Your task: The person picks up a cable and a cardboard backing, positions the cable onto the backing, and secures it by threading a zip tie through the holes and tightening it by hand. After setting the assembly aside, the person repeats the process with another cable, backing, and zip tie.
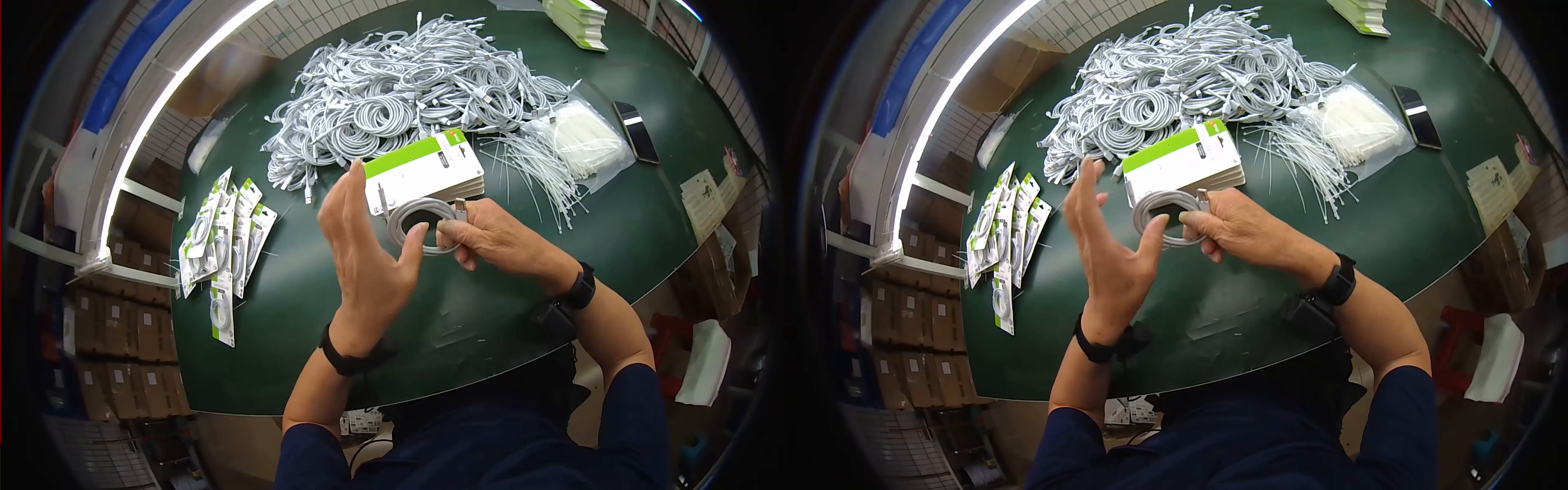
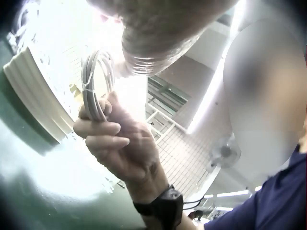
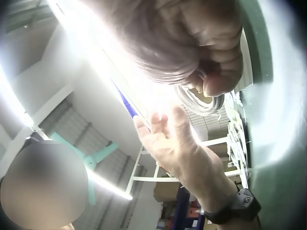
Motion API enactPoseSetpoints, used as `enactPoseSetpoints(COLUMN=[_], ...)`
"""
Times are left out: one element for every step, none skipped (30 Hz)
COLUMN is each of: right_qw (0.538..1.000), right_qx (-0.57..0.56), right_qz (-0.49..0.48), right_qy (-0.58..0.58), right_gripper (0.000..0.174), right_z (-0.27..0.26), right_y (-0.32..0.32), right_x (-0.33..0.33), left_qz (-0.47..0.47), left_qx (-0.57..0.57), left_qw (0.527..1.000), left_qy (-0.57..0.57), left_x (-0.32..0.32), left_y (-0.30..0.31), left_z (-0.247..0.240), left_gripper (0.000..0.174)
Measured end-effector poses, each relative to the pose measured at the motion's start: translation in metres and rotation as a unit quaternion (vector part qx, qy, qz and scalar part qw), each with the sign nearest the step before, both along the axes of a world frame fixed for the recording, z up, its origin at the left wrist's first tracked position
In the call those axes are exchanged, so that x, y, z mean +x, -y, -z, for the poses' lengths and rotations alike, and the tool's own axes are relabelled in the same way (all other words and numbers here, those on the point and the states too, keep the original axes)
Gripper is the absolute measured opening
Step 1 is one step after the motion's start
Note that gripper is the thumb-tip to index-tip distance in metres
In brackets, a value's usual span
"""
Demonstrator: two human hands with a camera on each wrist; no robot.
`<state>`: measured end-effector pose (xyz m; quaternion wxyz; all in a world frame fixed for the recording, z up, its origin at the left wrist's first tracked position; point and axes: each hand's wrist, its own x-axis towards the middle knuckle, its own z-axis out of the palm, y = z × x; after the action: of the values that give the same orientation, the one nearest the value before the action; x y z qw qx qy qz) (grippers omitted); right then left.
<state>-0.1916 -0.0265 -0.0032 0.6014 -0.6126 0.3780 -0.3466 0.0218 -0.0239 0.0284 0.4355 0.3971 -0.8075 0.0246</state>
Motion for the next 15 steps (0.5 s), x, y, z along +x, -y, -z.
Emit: enactPoseSetpoints(right_qw=[0.999, 0.997, 0.994, 0.989, 0.986, 0.983, 0.981, 0.978, 0.973, 0.968, 0.961, 0.963, 0.964, 0.966, 0.969], right_qx=[0.013, 0.021, 0.029, 0.037, 0.032, 0.051, 0.071, 0.091, 0.109, 0.129, 0.150, 0.150, 0.149, 0.148, 0.131], right_qz=[0.014, 0.023, 0.030, 0.035, 0.014, 0.012, 0.010, 0.009, 0.015, 0.021, 0.028, 0.038, 0.048, 0.057, 0.067], right_qy=[0.027, 0.066, 0.104, 0.141, 0.165, 0.173, 0.180, 0.186, 0.201, 0.215, 0.229, 0.221, 0.213, 0.204, 0.197], right_gripper=[0.038, 0.037, 0.036, 0.035, 0.033, 0.033, 0.033, 0.033, 0.032, 0.031, 0.030, 0.028, 0.028, 0.027, 0.037], right_z=[0.000, -0.001, -0.003, -0.004, 0.000, 0.004, 0.008, 0.010, 0.011, 0.012, 0.012, 0.011, 0.009, 0.005, -0.003], right_y=[0.000, 0.000, -0.001, -0.001, 0.000, 0.002, 0.004, 0.005, 0.005, 0.005, 0.004, 0.004, 0.004, 0.003, 0.001], right_x=[-0.001, -0.002, -0.001, -0.001, -0.006, -0.008, -0.011, -0.013, -0.013, -0.011, -0.009, -0.008, -0.008, -0.007, -0.008], left_qz=[0.010, 0.020, 0.083, 0.144, 0.146, 0.137, 0.128, 0.119, 0.128, 0.130, 0.132, 0.134, 0.136, 0.141, 0.146], left_qx=[-0.034, -0.068, -0.046, -0.024, 0.043, 0.058, 0.073, 0.088, 0.053, 0.065, 0.079, 0.095, 0.087, 0.087, 0.087], left_qw=[0.999, 0.997, 0.995, 0.988, 0.988, 0.988, 0.988, 0.988, 0.989, 0.988, 0.987, 0.985, 0.986, 0.985, 0.984], left_qy=[0.017, 0.033, 0.038, 0.042, 0.039, 0.040, 0.041, 0.040, 0.045, 0.050, 0.054, 0.057, 0.044, 0.047, 0.051], left_x=[-0.003, -0.006, -0.010, -0.015, -0.020, -0.025, -0.029, -0.032, -0.033, -0.033, -0.031, -0.030, -0.029, -0.024, -0.019], left_y=[-0.007, -0.013, -0.019, -0.025, -0.030, -0.030, -0.029, -0.026, -0.021, -0.020, -0.020, -0.020, -0.018, -0.016, -0.014], left_z=[-0.004, -0.008, -0.007, -0.004, 0.000, 0.005, 0.010, 0.016, 0.020, 0.021, 0.020, 0.019, 0.016, 0.016, 0.017], left_gripper=[0.088, 0.085, 0.081, 0.077, 0.070, 0.070, 0.071, 0.071, 0.071, 0.072, 0.072, 0.073, 0.073, 0.073, 0.072])
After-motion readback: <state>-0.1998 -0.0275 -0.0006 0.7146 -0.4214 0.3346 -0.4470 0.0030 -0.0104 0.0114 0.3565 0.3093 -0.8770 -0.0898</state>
